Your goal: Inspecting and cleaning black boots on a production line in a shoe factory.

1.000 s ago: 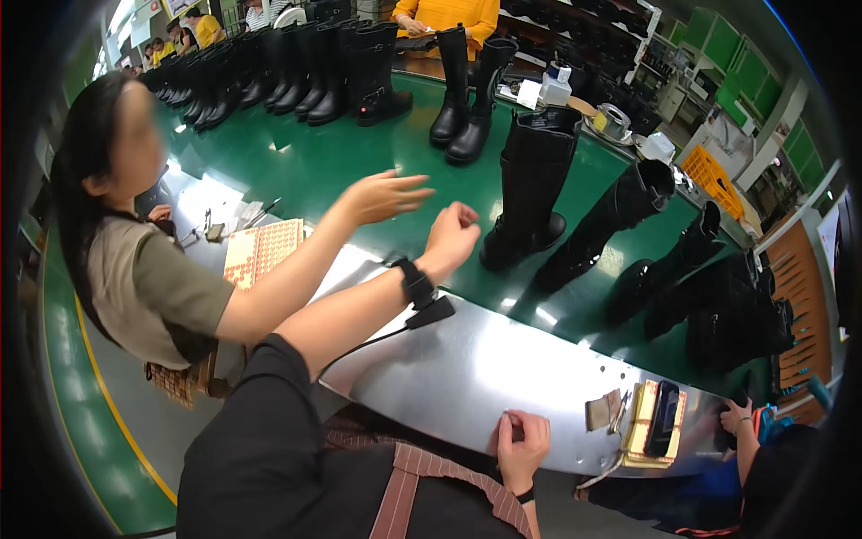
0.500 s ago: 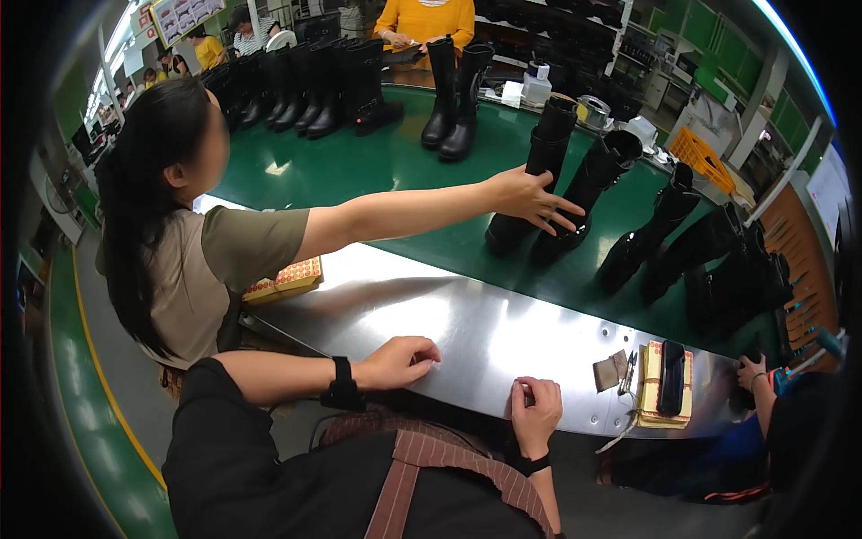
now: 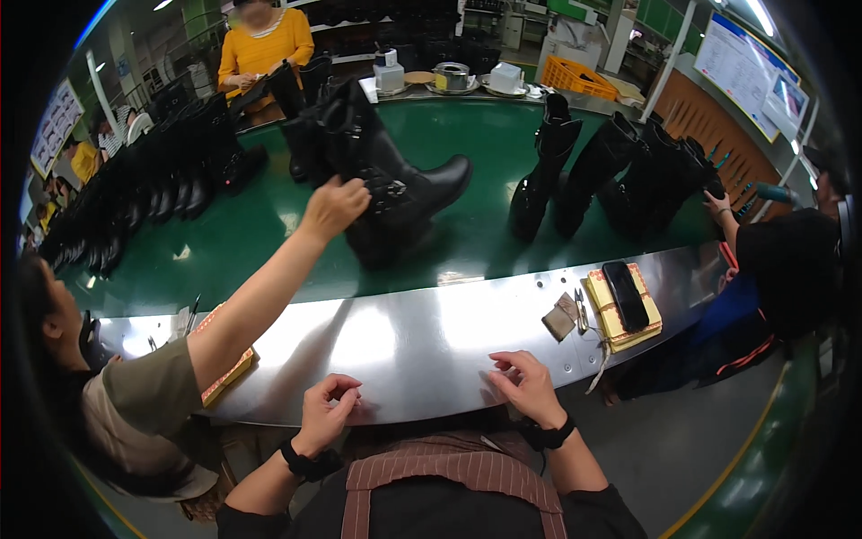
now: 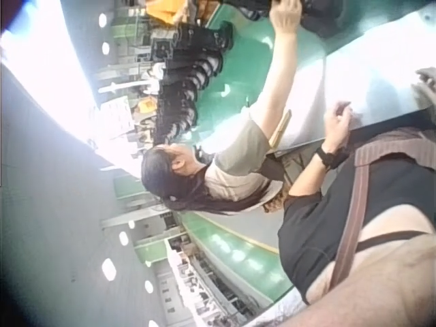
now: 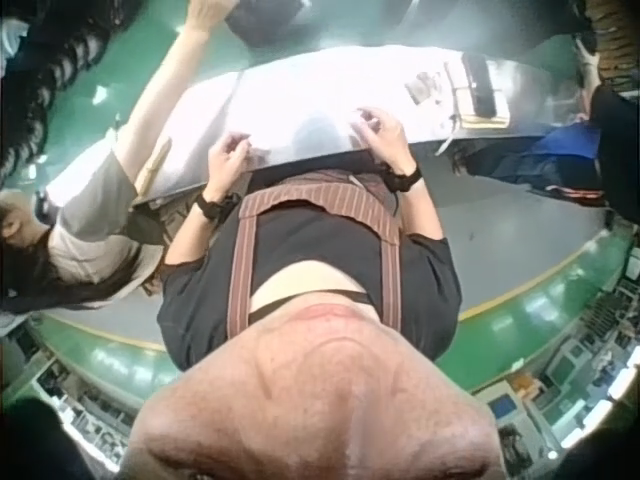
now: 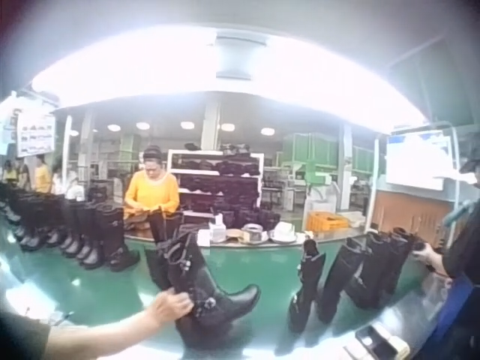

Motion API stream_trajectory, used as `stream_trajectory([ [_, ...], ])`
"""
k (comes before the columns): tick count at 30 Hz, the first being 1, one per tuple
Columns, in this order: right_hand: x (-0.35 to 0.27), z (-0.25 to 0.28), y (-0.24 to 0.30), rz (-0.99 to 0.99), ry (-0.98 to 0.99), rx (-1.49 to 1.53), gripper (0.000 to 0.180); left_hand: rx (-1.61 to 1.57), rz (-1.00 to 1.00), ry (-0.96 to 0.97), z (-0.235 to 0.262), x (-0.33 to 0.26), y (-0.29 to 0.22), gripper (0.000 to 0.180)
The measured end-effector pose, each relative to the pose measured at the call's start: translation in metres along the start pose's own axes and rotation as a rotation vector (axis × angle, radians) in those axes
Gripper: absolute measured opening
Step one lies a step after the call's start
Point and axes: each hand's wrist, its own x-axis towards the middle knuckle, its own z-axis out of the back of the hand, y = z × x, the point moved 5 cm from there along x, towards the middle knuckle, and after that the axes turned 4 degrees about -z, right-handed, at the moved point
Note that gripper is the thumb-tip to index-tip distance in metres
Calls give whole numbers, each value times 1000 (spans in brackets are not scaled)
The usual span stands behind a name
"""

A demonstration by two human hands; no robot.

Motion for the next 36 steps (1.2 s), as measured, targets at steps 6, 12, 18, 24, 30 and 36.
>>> stream_trajectory([
  [6, -21, 153, 76, 148, -526, -380, 32, -56, 36, -91, 40, 11, 18, 9],
  [12, -15, 238, 172, 204, -823, -527, 29, -51, 39, -216, 66, -4, 40, 8],
  [18, 77, 237, 186, 300, -651, -762, 32, 184, -80, -286, 74, -14, 50, 7],
  [24, 195, 250, 144, 295, -561, -925, 62, 173, -75, -340, 75, -11, 58, 7],
  [30, 272, 269, 104, 44, -555, -950, 85, 221, -90, -348, 74, -14, 52, 6],
  [36, 283, 225, 119, 45, -409, -1102, 92, 378, -178, -351, 69, -10, 35, 6],
])
